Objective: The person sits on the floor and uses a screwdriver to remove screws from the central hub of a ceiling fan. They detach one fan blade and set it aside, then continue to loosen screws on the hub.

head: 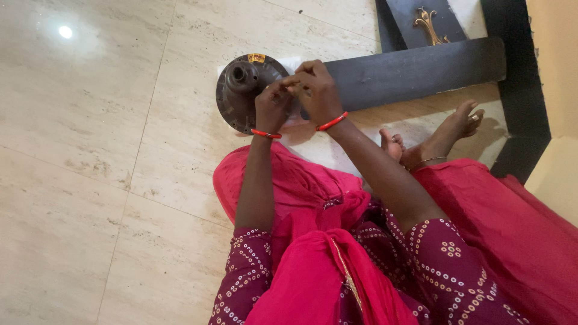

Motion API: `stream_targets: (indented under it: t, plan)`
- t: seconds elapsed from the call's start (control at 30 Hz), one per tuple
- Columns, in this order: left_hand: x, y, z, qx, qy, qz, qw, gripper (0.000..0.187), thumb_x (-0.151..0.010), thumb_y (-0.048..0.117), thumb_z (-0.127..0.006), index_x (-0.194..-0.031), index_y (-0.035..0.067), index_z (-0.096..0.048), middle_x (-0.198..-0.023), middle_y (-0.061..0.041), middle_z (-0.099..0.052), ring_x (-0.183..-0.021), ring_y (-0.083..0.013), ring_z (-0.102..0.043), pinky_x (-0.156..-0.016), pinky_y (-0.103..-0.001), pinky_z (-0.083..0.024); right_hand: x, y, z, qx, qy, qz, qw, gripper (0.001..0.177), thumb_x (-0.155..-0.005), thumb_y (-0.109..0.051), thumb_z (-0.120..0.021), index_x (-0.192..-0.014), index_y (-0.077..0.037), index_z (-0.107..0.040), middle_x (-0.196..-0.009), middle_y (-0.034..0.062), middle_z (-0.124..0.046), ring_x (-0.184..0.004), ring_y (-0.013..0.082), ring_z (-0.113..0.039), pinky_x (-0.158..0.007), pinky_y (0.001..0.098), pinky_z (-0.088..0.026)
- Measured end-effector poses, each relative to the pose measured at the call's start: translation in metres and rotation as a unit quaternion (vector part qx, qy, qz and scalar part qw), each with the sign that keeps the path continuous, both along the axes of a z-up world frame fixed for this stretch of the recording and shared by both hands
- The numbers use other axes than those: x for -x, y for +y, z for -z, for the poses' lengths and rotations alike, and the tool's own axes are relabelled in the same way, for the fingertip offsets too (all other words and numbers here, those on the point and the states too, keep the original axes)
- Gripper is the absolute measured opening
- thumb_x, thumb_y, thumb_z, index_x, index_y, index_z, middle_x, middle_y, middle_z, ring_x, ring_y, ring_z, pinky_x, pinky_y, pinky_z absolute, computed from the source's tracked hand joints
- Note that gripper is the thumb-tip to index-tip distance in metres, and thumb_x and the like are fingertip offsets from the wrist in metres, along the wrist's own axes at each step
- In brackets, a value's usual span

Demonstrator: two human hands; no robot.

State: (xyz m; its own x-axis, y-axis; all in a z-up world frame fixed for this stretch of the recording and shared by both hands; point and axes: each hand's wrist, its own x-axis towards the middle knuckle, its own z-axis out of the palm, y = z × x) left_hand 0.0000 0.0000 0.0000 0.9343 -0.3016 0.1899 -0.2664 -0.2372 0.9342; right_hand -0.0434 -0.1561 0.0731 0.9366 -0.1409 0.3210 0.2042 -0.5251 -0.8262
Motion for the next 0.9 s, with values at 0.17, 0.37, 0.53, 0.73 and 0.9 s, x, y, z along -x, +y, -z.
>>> stream_targets:
  t: [0.17,0.37,0.53,0.73,0.9]
  plan:
    - [-0.003,0.001,0.004,0.0,-0.005,-0.024,1.0,0.023,-0.089,0.002,-0.078,-0.11,0.006,-0.072,-0.093,-0.009,-0.075,-0.076,-0.0137,-0.067,-0.069,-0.028,-0.055,0.0,-0.004,-0.004,0.025,-0.04,-0.02,0.999,0.04,-0.088,0.005,-0.075,-0.124,-0.012,-0.076,-0.113,0.0076,-0.07,-0.104,0.0269,-0.07,-0.089,0.0375,-0.059]
    - [-0.003,-0.002,0.001,-0.001,-0.031,-0.014,0.999,0.023,-0.085,0.001,-0.078,-0.107,0.006,-0.072,-0.091,-0.007,-0.071,-0.076,-0.0132,-0.065,-0.069,-0.027,-0.055,-0.001,-0.001,-0.006,-0.004,0.017,-0.016,1.0,0.021,-0.081,-0.003,-0.081,-0.1,-0.008,-0.073,-0.104,0.0143,-0.067,-0.095,0.0299,-0.069,-0.081,0.0388,-0.057]
    - [-0.003,-0.001,0.001,-0.019,-0.016,-0.018,1.0,0.021,-0.088,0.008,-0.083,-0.104,0.005,-0.07,-0.089,-0.007,-0.072,-0.073,-0.0096,-0.064,-0.066,-0.026,-0.053,-0.004,-0.008,0.005,0.077,-0.006,-0.003,0.997,0.033,-0.087,0.005,-0.072,-0.116,-0.011,-0.078,-0.113,0.004,-0.074,-0.106,0.0319,-0.068,-0.095,0.0412,-0.055]
    - [-0.004,-0.002,0.008,0.024,0.038,-0.018,0.999,0.016,-0.095,0.007,-0.075,-0.107,0.004,-0.066,-0.087,-0.005,-0.072,-0.079,-0.0072,-0.065,-0.071,-0.025,-0.055,-0.005,-0.006,0.009,0.052,-0.041,-0.02,0.998,0.028,-0.083,-0.001,-0.077,-0.109,-0.012,-0.078,-0.114,0.0093,-0.071,-0.102,0.032,-0.068,-0.087,0.0399,-0.056]
    - [-0.002,-0.001,0.009,0.03,0.058,-0.02,0.998,0.024,-0.091,0.008,-0.081,-0.109,0.005,-0.066,-0.087,-0.005,-0.067,-0.075,-0.0077,-0.057,-0.067,-0.025,-0.051,0.001,0.0,0.003,0.004,-0.043,-0.002,0.999,0.034,-0.089,0.007,-0.072,-0.118,-0.01,-0.076,-0.115,0.0085,-0.07,-0.103,0.0275,-0.071,-0.087,0.0362,-0.06]
